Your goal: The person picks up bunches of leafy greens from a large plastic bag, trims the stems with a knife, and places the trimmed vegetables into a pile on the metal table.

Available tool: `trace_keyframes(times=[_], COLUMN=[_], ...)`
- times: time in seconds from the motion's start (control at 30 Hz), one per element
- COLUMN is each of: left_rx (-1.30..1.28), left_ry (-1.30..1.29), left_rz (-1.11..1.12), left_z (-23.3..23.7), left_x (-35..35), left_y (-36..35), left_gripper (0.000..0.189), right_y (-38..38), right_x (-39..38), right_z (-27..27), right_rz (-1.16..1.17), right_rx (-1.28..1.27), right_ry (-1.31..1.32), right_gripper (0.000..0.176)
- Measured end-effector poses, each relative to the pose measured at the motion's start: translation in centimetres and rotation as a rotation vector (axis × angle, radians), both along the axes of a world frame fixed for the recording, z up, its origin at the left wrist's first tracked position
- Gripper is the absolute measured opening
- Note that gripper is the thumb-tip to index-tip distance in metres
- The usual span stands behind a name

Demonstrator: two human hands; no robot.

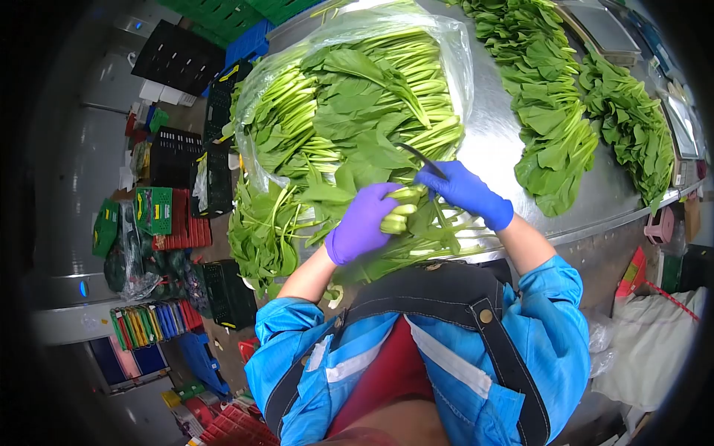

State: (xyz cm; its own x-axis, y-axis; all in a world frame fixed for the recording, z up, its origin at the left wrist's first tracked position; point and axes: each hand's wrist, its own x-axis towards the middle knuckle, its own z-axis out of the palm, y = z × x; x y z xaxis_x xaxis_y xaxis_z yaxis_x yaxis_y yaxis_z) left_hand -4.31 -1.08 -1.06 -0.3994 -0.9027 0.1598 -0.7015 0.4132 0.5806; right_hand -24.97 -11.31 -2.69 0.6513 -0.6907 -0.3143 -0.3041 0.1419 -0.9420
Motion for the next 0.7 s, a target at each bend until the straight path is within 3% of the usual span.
trace_keyframes(times=[0.03, 0.17, 0.27, 0.37, 0.43, 0.47, 0.53, 0.63, 0.67, 0.7], left_rx=[-0.049, 0.004, 0.233, 0.025, 0.414, 0.413, 0.304, 0.305, 0.309, 0.358], left_ry=[0.014, 0.124, 0.195, 0.141, 0.602, 0.601, 0.362, 0.290, 0.295, 0.431], left_rz=[-0.008, 0.050, 0.071, 0.006, 0.054, 0.054, 0.066, 0.000, -0.002, -0.020], left_z=[0.2, -0.4, 0.2, 0.4, 0.3, -0.1, -0.5, -0.6, -0.9, -1.1], left_x=[0.2, -0.2, -0.8, -1.0, -0.9, -0.5, 0.8, 1.2, 1.0, 0.8], left_y=[0.1, 0.8, 0.9, 1.0, 1.5, 1.8, 1.8, 1.8, 1.7, 1.6], left_gripper=[0.043, 0.042, 0.039, 0.038, 0.039, 0.039, 0.043, 0.044, 0.044, 0.044], right_y=[0.1, 2.8, 3.7, 4.1, 3.9, 3.4, 3.0, 3.8, 3.6, 3.4], right_x=[0.0, -0.1, 0.8, 1.3, 0.9, 0.1, 0.1, 0.2, 0.3, 0.5], right_z=[-1.6, -3.3, -3.9, -4.5, -5.6, -6.9, -6.4, -2.1, -1.2, -0.6], right_rz=[-0.071, -0.090, -0.074, -0.151, -0.181, -0.089, 0.005, -0.095, -0.097, 0.005], right_rx=[-0.501, -0.776, -0.834, -0.772, -0.748, -0.683, -0.624, -0.416, -0.412, -0.321], right_ry=[0.074, 0.060, 0.101, 0.063, 0.060, 0.146, 0.227, -0.159, -0.153, -0.250], right_gripper=[0.025, 0.030, 0.038, 0.039, 0.035, 0.035, 0.035, 0.037, 0.037, 0.035])
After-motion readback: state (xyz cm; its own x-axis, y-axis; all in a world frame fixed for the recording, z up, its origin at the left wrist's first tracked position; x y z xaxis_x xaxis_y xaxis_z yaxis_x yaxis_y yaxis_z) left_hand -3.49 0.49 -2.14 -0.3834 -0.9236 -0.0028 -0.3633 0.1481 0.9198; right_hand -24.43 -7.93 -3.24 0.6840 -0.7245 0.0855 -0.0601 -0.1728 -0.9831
